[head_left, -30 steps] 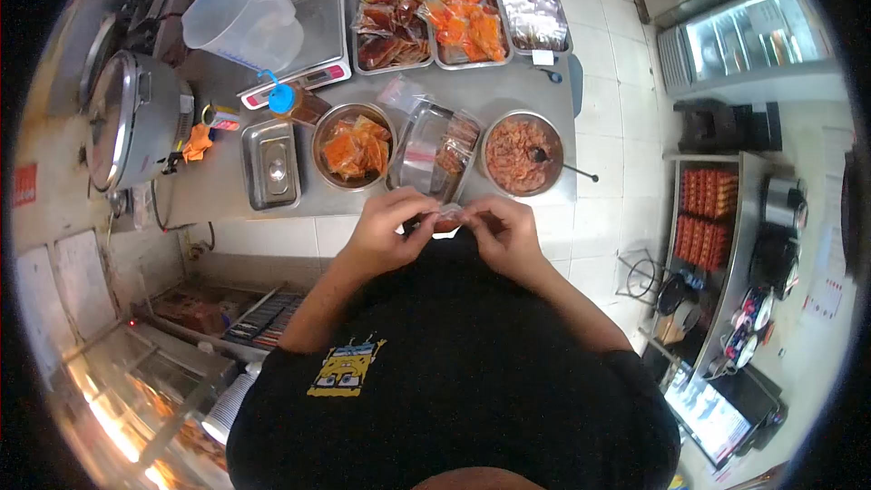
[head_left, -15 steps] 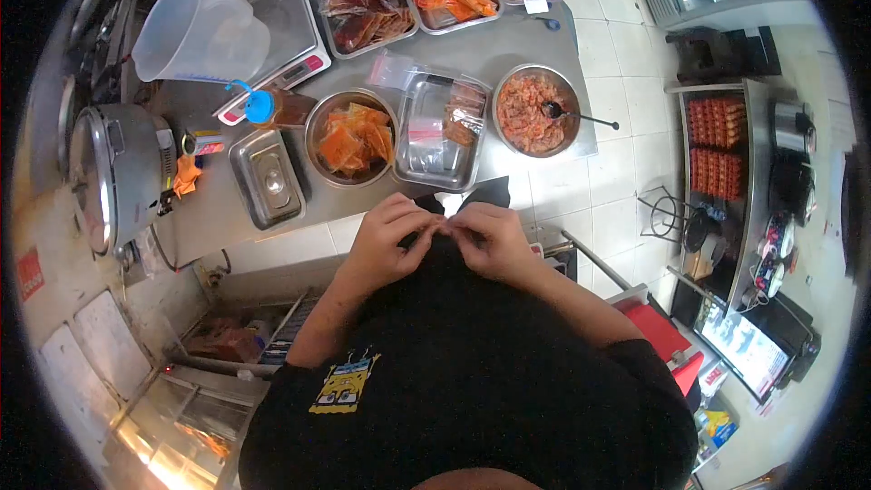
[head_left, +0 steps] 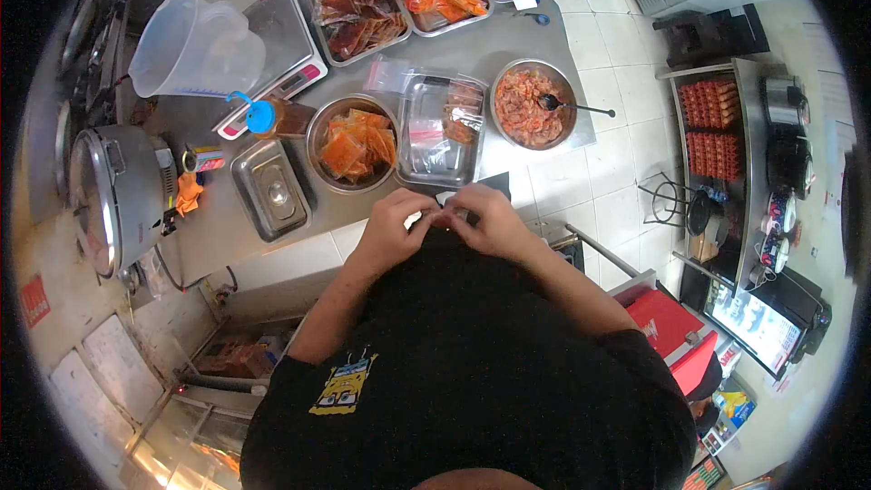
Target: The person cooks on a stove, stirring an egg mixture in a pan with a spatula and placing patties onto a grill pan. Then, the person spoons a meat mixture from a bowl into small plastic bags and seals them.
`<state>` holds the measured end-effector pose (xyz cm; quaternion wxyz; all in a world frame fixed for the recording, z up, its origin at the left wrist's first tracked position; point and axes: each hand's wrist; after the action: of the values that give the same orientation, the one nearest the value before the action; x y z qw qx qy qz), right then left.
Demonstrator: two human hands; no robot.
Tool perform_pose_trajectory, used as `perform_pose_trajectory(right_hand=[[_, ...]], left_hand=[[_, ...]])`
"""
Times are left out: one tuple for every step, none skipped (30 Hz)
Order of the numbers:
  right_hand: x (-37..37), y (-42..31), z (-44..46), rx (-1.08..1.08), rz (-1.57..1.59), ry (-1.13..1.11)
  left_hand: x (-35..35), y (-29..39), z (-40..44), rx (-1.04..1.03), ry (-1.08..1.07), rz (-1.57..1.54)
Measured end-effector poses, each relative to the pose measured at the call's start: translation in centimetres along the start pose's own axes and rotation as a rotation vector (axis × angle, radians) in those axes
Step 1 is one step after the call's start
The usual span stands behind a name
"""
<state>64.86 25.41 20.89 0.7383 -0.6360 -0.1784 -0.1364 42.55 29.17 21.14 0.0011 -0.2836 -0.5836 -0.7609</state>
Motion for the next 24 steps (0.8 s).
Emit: perform_pose_trajectory(right_hand=[[0.0,0.5,0.3,0.011,-0.053,0.028],[0.0,1.2,0.6,0.022,-0.106,0.056],[-0.2,2.4,0.8,0.021,-0.104,0.056],[-0.6,4.1,0.8,-0.107,-0.152,0.084],[-0.8,5.6,0.9,-0.237,-0.199,0.111],[-1.0,7.0,1.2,-0.182,-0.21,0.154],[-1.1,8.1,1.6,-0.187,-0.206,0.148],[-1.2,9.0,2.1,-0.249,-0.21,0.144],[-1.3,10.1,2.5,-0.311,-0.214,0.139],[-1.9,11.9,2.6,-0.296,-0.241,0.156],[-2.1,12.3,3.1,-0.298,-0.237,0.148],[-2.3,12.4,3.7,-0.303,-0.28,0.164],[-2.5,12.6,4.1,-0.309,-0.322,0.181],[-2.8,13.3,4.2,-0.31,-0.319,0.177],[-3.3,14.3,4.2,-0.311,-0.401,0.182],[-3.4,13.9,4.6,-0.312,-0.484,0.187],[-3.3,13.5,4.8,-0.312,-0.481,0.182],[-3.1,13.1,5.0,-0.168,-0.601,0.274],[-3.1,12.4,5.2,-0.021,-0.718,0.367],[-3.7,12.4,4.9,-0.021,-0.715,0.367],[-4.5,12.5,4.4,0.1,-0.663,0.322],[-5.2,12.4,4.0,0.22,-0.61,0.277],[-5.8,12.2,3.8,0.22,-0.608,0.277],[-6.5,11.8,3.6,0.23,-0.608,0.236]], left_hand=[[-0.4,0.0,-0.4,0.133,0.055,0.002],[-0.8,-0.3,-0.9,0.265,0.111,0.005],[-0.6,-1.1,-1.4,0.266,0.111,0.007],[0.2,-2.5,-2.3,0.48,-0.112,0.057],[1.0,-4.3,-3.6,0.692,-0.337,0.107],[0.8,-7.8,-6.3,0.779,-0.428,0.154],[0.6,-11.2,-9.0,0.859,-0.527,0.204],[0.0,-14.8,-12.8,0.925,-0.559,0.117],[-0.6,-18.4,-16.7,0.994,-0.589,0.032],[-1.2,-21.7,-20.4,1.065,-0.618,-0.047],[-1.4,-21.5,-21.2,1.141,-0.573,-0.13],[-1.5,-21.3,-22.1,1.217,-0.524,-0.211],[-1.7,-21.4,-22.7,1.353,-0.426,-0.374],[-1.9,-21.7,-23.1,1.358,-0.424,-0.374],[-2.1,-22.1,-23.4,1.347,-0.419,-0.414],[-2.1,-22.0,-23.3,1.344,-0.414,-0.434],[-2.2,-21.9,-23.2,1.341,-0.41,-0.455],[-1.9,-21.9,-23.0,1.324,-0.448,-0.333],[-1.6,-21.6,-22.4,1.302,-0.487,-0.211],[-1.3,-21.1,-21.9,1.305,-0.484,-0.209],[-1.2,-20.7,-21.3,1.248,-0.502,-0.096],[-1.1,-20.0,-20.6,1.189,-0.519,0.016],[-0.9,-18.7,-19.3,1.19,-0.517,0.017],[-0.6,-16.9,-17.8,1.222,-0.53,0.074]])
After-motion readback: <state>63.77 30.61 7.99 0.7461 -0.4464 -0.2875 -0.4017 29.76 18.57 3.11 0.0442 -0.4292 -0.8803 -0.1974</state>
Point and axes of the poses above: each hand's wrist, its own z-axis towards the middle knuckle, its own x-axis out of the back of the hand, y = z × x, and after that the axes turned 14 degrees about y, right-handed
